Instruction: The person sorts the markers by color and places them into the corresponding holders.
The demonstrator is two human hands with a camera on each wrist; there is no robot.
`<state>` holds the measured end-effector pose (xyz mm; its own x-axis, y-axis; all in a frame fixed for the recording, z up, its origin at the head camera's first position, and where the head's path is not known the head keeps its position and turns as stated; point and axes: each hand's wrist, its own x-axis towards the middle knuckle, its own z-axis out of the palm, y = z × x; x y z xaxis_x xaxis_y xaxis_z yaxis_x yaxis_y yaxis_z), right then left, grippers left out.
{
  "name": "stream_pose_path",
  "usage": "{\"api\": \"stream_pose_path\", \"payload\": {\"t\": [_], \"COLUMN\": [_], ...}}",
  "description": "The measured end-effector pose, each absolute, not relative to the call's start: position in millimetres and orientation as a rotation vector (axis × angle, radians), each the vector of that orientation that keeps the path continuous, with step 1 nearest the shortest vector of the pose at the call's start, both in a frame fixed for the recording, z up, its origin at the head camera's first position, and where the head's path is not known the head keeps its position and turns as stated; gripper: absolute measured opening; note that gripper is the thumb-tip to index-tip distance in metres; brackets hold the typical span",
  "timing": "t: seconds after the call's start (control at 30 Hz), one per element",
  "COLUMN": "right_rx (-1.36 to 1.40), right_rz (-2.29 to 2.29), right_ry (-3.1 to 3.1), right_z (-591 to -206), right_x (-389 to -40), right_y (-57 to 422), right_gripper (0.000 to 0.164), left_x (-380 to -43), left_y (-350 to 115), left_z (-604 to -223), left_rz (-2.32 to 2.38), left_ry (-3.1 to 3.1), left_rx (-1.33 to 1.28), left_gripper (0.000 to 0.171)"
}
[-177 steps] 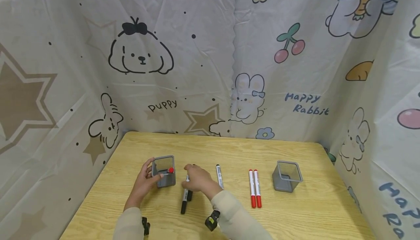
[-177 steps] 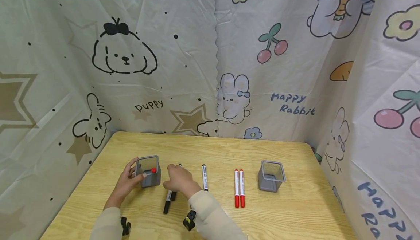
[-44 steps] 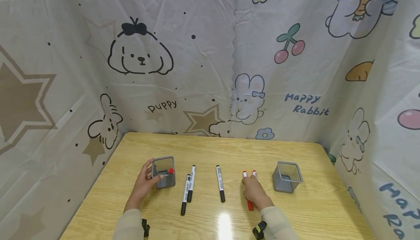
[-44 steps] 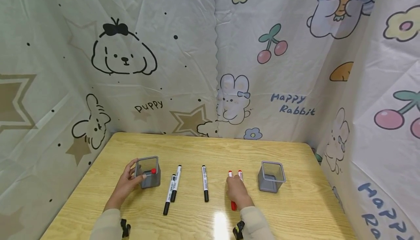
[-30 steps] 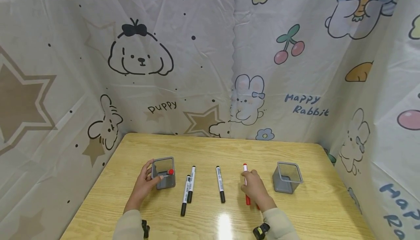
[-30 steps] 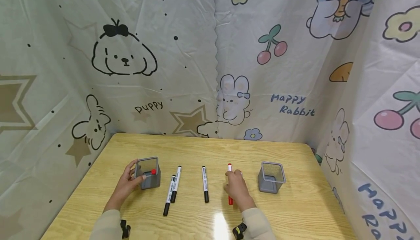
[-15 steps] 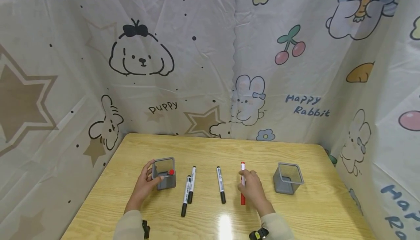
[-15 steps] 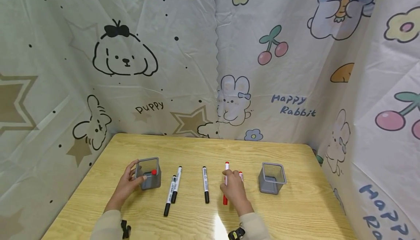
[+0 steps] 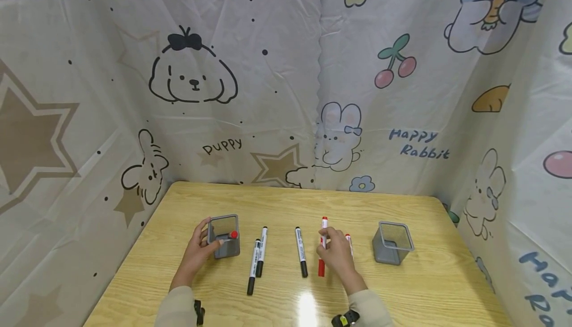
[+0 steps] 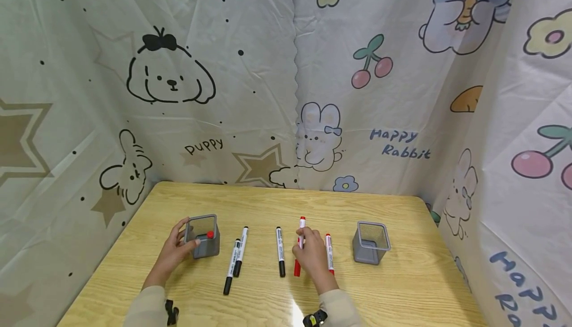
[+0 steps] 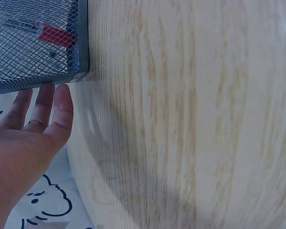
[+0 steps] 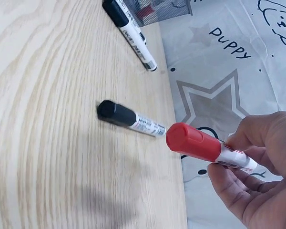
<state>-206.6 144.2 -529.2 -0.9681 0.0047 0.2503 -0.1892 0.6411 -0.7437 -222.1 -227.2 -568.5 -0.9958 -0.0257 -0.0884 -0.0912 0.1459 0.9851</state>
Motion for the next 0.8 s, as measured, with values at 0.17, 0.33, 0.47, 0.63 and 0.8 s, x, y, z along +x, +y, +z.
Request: {"api": "stream_pose_path", "payload": {"t": [0.17, 0.33, 0.47, 0.63, 0.8], "right_rx": [0.171, 0.186, 0.219, 0.25, 0.251], "right_rz": [1.274, 1.345, 1.39, 1.436, 1.511], "right_ry": [-2.598, -2.556, -2.51, -2.463, -2.432], "right_z": [-528, -525, -523, -521, -521], "right_x": [-209, -211, -212, -212, -210], "right_y": [136, 129, 123, 117, 112], "right_gripper": [0.033, 0.03, 0.029, 0.028, 0.024], "left_x": [-223, -224, -225, -224, -221], "left_y": [-227, -227, -226, -226, -226], "left_z": [-568, -567, -566, -564, -564], "left_rz": [2.019, 2.029, 2.036, 2.029, 2.005], "left_ry": [2.344, 2.336, 2.332, 2.336, 2.346], "left_rx": [-0.111, -0.104, -0.106, -0.106, -0.136], "left_gripper": [0.079, 0.078, 0.079, 0.078, 0.078]}}
